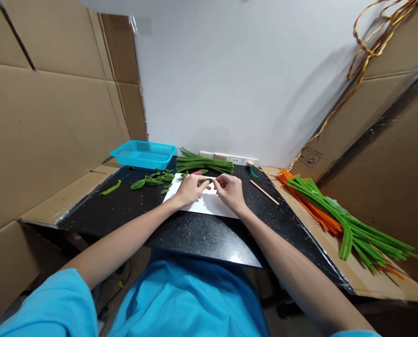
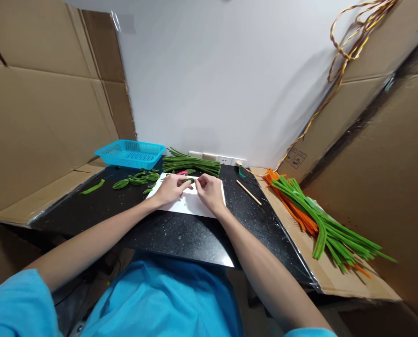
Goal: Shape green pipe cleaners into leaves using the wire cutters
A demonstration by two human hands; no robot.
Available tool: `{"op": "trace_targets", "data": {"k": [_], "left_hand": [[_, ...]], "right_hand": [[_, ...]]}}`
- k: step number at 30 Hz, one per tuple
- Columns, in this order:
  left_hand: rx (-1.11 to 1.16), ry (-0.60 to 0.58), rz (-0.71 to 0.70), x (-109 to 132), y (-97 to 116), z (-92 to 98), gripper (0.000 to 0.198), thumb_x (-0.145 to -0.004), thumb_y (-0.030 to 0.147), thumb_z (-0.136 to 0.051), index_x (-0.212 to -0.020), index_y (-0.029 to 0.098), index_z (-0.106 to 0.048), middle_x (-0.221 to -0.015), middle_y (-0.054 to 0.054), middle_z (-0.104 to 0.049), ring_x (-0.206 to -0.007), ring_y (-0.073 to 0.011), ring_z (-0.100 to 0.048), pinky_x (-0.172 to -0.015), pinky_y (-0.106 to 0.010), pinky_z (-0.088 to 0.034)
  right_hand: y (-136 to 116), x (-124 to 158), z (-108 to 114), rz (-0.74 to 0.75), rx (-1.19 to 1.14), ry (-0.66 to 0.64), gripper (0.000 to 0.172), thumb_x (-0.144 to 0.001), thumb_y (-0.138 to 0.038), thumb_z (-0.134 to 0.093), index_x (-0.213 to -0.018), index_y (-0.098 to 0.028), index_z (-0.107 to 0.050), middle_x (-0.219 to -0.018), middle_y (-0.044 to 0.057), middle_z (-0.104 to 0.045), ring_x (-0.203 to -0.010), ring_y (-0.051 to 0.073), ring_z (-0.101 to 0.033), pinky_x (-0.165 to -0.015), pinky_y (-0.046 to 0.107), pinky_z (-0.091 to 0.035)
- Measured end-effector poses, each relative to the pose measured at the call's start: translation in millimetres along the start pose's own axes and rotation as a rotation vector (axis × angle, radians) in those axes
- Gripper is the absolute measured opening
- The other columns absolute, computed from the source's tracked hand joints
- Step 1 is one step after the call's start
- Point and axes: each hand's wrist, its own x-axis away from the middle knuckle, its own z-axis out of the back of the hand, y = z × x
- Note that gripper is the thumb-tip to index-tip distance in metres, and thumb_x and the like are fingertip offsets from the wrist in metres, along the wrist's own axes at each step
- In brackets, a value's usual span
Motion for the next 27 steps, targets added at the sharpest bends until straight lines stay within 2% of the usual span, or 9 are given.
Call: {"op": "trace_targets", "data": {"k": [2,6,10,12,18,23,27], "left_hand": [[-0.007,0.002,-0.009,0.7,0.8,-0.4,0.018,-0.091,0.025,-0.069,-0.083,0.016,-0.082,-0.068,-0.004,-0.077,-0.041,-0.0123,-0.059,-0.053,-0.023,-0.048],[0.035,0.017,-0.015,1.1,-1.2,-1.8,0.022,-0.093,0.030,-0.066,-0.091,0.015,-0.081,-0.080,-0.007,-0.080,-0.043,-0.0129,-0.060,-0.045,-0.023,-0.047],[0.084,-0.027,-0.012,0.4,-5.1,-2.5,0.032,-0.095,0.042,-0.063,-0.101,0.015,-0.080,-0.089,-0.008,-0.080,-0.047,-0.0143,-0.062,-0.041,-0.024,-0.050],[0.097,-0.048,-0.031,0.4,-5.6,-2.2,0.034,-0.097,0.045,-0.062,-0.101,0.015,-0.079,-0.089,-0.008,-0.080,-0.048,-0.0140,-0.062,-0.040,-0.024,-0.050],[-0.043,-0.027,-0.029,-0.2,-4.7,-0.6,0.036,-0.098,0.044,-0.063,-0.080,0.018,-0.080,-0.076,-0.005,-0.080,-0.040,-0.0111,-0.057,-0.049,-0.024,-0.047],[-0.107,0.010,-0.063,2.6,3.5,1.6,0.043,-0.096,0.037,-0.064,-0.058,0.018,-0.074,-0.060,-0.004,-0.074,-0.053,-0.0150,-0.062,-0.062,-0.025,-0.045],[-0.051,0.017,-0.081,4.8,7.8,3.1,0.047,-0.096,0.042,-0.064,-0.057,0.017,-0.073,-0.057,-0.003,-0.071,-0.050,-0.0134,-0.055,-0.059,-0.025,-0.042]], "right_hand": [[-0.9,0.3,0.1,-0.001,0.023,0.005,0.028,-0.090,-0.040,-0.069,-0.068,-0.022,-0.064,-0.064,0.006,-0.072,-0.056,0.020,-0.065,-0.057,0.030,-0.048],[-1.6,0.6,2.3,-0.019,0.049,-0.017,0.021,-0.091,-0.036,-0.067,-0.076,-0.022,-0.067,-0.072,0.005,-0.075,-0.063,0.019,-0.068,-0.062,0.028,-0.052],[-1.1,0.6,4.0,-0.052,-0.010,-0.076,0.025,-0.097,-0.043,-0.062,-0.095,-0.020,-0.071,-0.079,0.004,-0.076,-0.059,0.016,-0.069,-0.056,0.026,-0.052],[-1.5,0.7,4.2,-0.069,-0.080,-0.111,0.028,-0.097,-0.046,-0.061,-0.096,-0.020,-0.071,-0.079,0.004,-0.076,-0.056,0.016,-0.068,-0.053,0.025,-0.051],[-1.6,0.4,3.7,-0.077,-0.151,-0.070,0.028,-0.092,-0.044,-0.069,-0.079,-0.019,-0.071,-0.067,0.005,-0.074,-0.051,0.017,-0.067,-0.050,0.026,-0.050],[-9.1,3.9,1.3,-0.081,-0.172,-0.019,0.031,-0.091,-0.047,-0.071,-0.077,-0.019,-0.069,-0.063,0.005,-0.073,-0.052,0.018,-0.070,-0.051,0.027,-0.053],[-15.1,3.4,1.5,-0.065,-0.274,-0.003,0.037,-0.089,-0.055,-0.074,-0.081,-0.020,-0.068,-0.065,0.004,-0.073,-0.053,0.018,-0.070,-0.051,0.027,-0.055]]}}
